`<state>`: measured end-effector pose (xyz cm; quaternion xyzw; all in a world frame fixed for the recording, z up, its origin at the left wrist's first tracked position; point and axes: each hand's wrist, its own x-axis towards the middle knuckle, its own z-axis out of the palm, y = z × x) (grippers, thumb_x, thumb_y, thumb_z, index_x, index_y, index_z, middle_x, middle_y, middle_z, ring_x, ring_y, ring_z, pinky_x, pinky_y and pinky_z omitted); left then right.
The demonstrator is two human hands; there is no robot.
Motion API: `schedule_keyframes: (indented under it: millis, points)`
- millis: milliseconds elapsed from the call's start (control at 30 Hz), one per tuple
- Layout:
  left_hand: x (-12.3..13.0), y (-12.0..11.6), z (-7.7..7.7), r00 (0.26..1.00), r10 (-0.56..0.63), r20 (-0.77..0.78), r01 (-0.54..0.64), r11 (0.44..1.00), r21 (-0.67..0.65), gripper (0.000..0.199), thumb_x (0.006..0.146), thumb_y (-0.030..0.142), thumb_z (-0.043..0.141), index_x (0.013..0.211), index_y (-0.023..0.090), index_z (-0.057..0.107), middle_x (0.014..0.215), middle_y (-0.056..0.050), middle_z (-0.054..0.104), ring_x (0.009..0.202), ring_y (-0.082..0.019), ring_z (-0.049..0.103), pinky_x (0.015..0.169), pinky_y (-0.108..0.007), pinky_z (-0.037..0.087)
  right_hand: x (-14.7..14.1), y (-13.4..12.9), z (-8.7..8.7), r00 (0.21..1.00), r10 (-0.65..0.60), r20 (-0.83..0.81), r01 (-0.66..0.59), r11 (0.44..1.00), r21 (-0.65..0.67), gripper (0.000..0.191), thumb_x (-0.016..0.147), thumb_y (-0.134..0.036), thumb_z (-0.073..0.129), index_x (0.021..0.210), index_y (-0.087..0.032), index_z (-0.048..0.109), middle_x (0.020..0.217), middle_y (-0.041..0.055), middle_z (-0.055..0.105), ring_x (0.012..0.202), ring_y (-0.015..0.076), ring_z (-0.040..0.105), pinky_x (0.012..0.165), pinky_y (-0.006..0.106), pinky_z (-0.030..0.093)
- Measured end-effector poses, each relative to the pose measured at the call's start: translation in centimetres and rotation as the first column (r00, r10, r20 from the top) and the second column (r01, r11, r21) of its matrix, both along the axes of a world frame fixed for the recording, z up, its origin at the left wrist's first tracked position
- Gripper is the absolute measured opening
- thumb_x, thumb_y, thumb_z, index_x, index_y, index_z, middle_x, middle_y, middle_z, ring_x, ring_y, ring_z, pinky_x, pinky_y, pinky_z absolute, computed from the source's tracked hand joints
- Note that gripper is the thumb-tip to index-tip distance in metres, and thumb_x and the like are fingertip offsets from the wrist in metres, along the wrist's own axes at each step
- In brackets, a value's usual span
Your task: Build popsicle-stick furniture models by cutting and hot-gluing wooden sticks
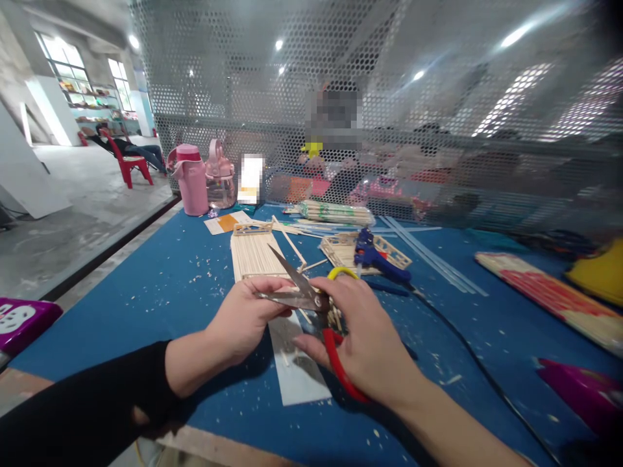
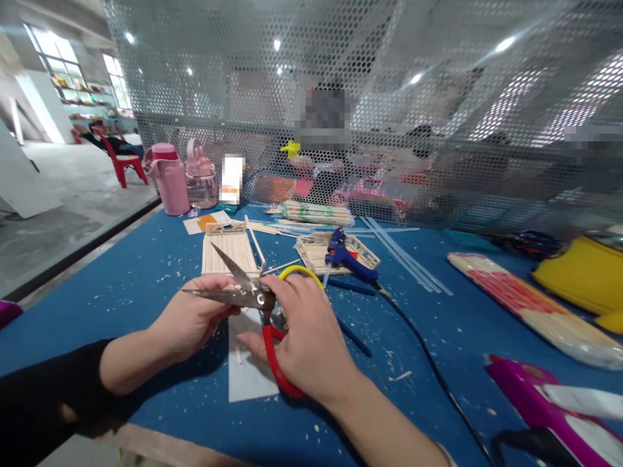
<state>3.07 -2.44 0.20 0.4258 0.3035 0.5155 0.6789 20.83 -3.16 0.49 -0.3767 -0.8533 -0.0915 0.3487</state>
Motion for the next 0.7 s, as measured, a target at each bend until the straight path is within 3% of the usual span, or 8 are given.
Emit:
schedule_keyframes:
  millis: [333, 700]
  points:
    - [-0.1, -0.1, 0.3, 1.000, 0.003, -0.021, -0.003, 1.000, 0.024, 0.004, 0.060, 0.012, 0.069, 0.062, 0.015, 0.070, 0.068, 0.000, 0.066, 0.067, -0.010, 0.055, 0.068, -0.024, 0.042, -0.3, -0.4, 0.4, 0.999, 0.028, -0.026, -0.030, 0.997, -0.067, 0.053, 0.077, -0.056, 0.064, 0.113, -0.018, 0.051, 0.091, 0.0070, 0.059, 0.080, 0.0210, 0.056, 0.070, 0.037, 0.050]
    - [-0.2, -0.3, 1.1, 0.989, 0.088, -0.115, -0.078, 0.993, 0.090, 0.006, 0.058, 0.009, 0.065, 0.057, 0.014, 0.069, 0.059, 0.001, 0.063, 0.060, -0.010, 0.051, 0.063, -0.024, 0.039, 0.2, -0.2, 0.2, 1.000, 0.005, 0.020, -0.006, 0.997, 0.074, 0.055, 0.079, -0.061, 0.059, 0.108, -0.014, 0.057, 0.078, 0.0059, 0.059, 0.070, 0.0196, 0.057, 0.061, 0.032, 0.049]
